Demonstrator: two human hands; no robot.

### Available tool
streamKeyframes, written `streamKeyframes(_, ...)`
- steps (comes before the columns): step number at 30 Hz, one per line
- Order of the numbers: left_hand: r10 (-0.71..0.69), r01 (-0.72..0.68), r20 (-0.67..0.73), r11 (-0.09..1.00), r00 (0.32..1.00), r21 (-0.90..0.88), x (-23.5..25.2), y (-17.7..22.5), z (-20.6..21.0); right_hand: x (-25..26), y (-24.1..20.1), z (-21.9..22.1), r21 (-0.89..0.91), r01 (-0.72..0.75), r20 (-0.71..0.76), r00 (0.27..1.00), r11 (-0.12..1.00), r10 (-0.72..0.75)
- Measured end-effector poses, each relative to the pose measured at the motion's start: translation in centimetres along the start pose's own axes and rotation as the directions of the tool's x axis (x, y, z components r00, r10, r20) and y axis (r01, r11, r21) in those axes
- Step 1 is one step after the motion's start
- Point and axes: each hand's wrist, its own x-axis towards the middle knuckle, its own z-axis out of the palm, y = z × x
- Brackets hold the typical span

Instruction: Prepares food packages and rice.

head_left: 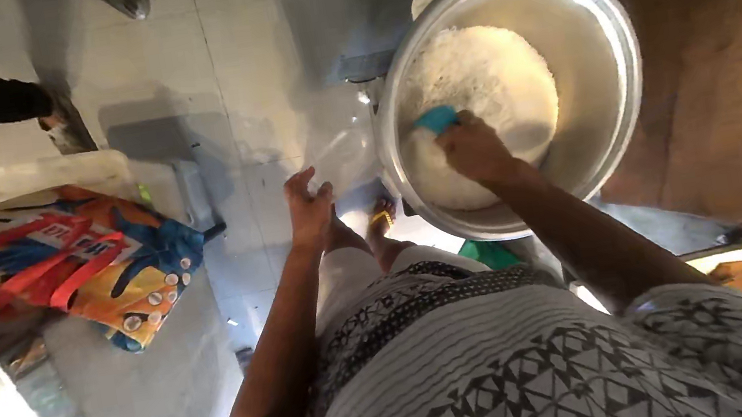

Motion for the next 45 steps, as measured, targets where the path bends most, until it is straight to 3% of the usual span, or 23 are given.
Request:
streamKeyframes(3, 0.018, -0.03, 0.108, 0.993, 0.994, 0.113, -1.2, -0.8, 1.2, 1.7, 2.2, -1.1, -0.074, -0.172, -0.118, 0.98, 0.982, 0.163)
streamKeyframes(6, 0.07, -0.105, 0.173, 0.973, 0.982, 0.204, -0.9, -2.2, 3.2, 3.6, 3.8, -0.5, -0.155, -0.312, -0.102, 0.949, 0.938, 0.298)
streamKeyframes(9, 0.069, -0.123, 0.222, 0.964, 0.973, 0.238, -1.3, -2.8, 4.6, 4.3, 2.7, 0.7, -0.252, -0.245, -0.028, 0.969, 0.936, 0.246)
streamKeyframes(14, 0.023, -0.057, 0.218, 0.987, 0.976, 0.147, -1.3, -3.0, 5.2, 4.8, 0.1, 1.7, -0.083, -0.242, -0.051, 0.97, 0.967, 0.239)
streamKeyframes(19, 0.011, -0.047, 0.222, 0.987, 0.975, 0.156, -1.6, -2.9, 4.6, 4.9, -4.3, 4.3, -0.095, -0.114, 0.062, 0.991, 0.989, 0.12)
streamKeyframes(23, 0.019, -0.066, 0.192, 0.967, 0.981, 0.244, -1.0, -3.3, 3.1, 4.9, -2.9, 2.4, -0.089, 0.004, 0.18, 0.984, 0.996, 0.012)
streamKeyframes(27, 0.01, -0.024, 0.154, 0.995, 0.988, 0.092, -1.2, -3.2, 2.0, 3.8, -2.1, 2.4, 0.108, -0.109, 0.206, 0.975, 0.988, 0.085)
streamKeyframes(29, -0.006, 0.008, 0.132, 1.0, 0.991, -0.017, -1.4, -2.6, 1.5, 2.9, -2.3, 2.8, 0.288, -0.291, 0.196, 0.95, 0.912, 0.241)
streamKeyframes(31, -0.013, 0.019, 0.117, 0.999, 0.993, -0.05, -1.5, -2.0, 0.7, 1.5, -2.4, 2.9, 0.383, -0.355, 0.175, 0.935, 0.853, 0.31)
streamKeyframes(35, 0.074, -0.072, 0.083, 0.997, 0.994, -0.02, -1.6, 0.6, -0.7, -1.5, -1.5, 2.6, 0.525, -0.258, 0.072, 0.963, 0.811, 0.26)
streamKeyframes(40, 0.31, -0.312, 0.031, 0.943, 0.95, 0.113, -2.7, 5.2, -0.9, -3.1, 1.4, 4.1, 0.842, -0.223, 0.074, 0.95, 0.492, 0.304)
streamKeyframes(41, 0.338, -0.34, 0.042, 0.931, 0.94, 0.135, -3.0, 6.0, -0.7, -3.3, 1.8, 4.1, 0.851, -0.202, 0.041, 0.946, 0.485, 0.321)
streamKeyframes(43, 0.357, -0.363, 0.062, 0.918, 0.932, 0.16, -3.5, 7.1, -0.3, -3.6, 2.4, 3.6, 0.777, -0.169, -0.065, 0.937, 0.607, 0.343)
streamKeyframes(45, 0.364, -0.374, 0.085, 0.909, 0.927, 0.182, -3.7, 7.1, 0.2, -3.2, 2.5, 3.2, 0.548, -0.109, -0.174, 0.955, 0.829, 0.24)
